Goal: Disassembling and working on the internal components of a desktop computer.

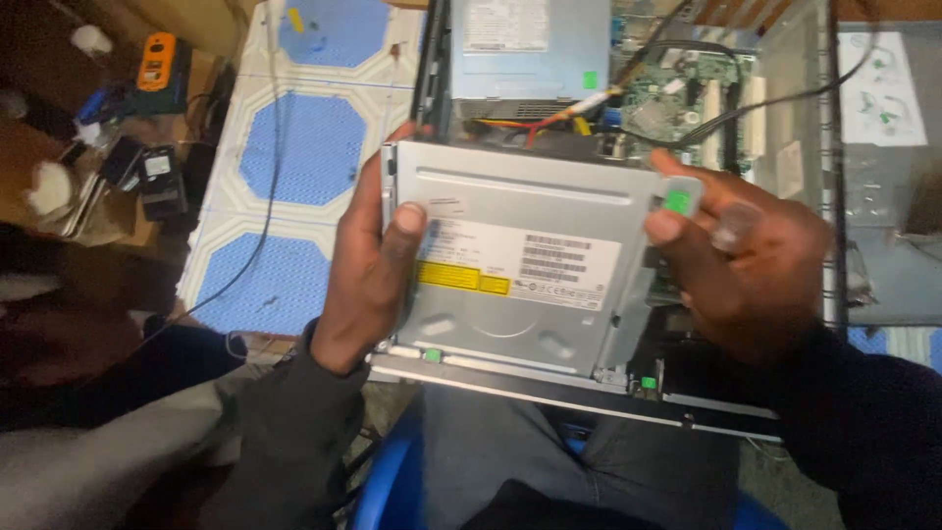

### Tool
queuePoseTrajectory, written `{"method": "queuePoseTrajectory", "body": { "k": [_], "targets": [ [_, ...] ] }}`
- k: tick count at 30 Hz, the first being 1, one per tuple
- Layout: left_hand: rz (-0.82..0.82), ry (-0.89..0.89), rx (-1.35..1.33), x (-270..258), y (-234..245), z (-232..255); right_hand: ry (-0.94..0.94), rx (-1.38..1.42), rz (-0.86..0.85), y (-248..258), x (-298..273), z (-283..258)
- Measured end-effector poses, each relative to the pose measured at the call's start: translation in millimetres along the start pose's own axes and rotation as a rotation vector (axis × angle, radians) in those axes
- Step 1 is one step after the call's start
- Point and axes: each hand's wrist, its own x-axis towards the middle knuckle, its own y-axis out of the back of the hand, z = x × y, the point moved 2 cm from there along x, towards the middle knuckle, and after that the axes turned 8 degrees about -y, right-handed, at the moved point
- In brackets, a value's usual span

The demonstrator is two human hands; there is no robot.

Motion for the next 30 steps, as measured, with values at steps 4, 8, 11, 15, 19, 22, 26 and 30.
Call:
{"method": "queuePoseTrajectory", "body": {
  "k": [4,8,11,15,19,22,26,30],
  "targets": [
    [-0.023,-0.009,-0.088,-2,4,-1,0.053,-0.081,0.095,2,-9,-5],
    [-0.029,-0.047,-0.16,-4,6,-8,0.096,-0.074,0.096,0,-9,-16],
    [-0.096,-0.023,-0.236,-5,8,-9,0.134,-0.104,0.086,-4,-8,-15],
    [-0.104,0.035,-0.283,7,14,12,-0.109,-0.01,0.057,-1,-7,-2],
    [-0.09,0.185,-0.014,21,12,19,-0.057,0.079,0.07,-5,-2,-10],
    [-0.041,0.218,0.089,25,7,26,-0.086,0.057,0.029,-6,1,3],
    [0.047,0.189,0.051,27,2,26,-0.263,0.08,-0.117,-7,5,47],
    [0.061,0.165,0.025,26,-1,23,-0.124,0.096,-0.2,-17,2,9]
  ]
}}
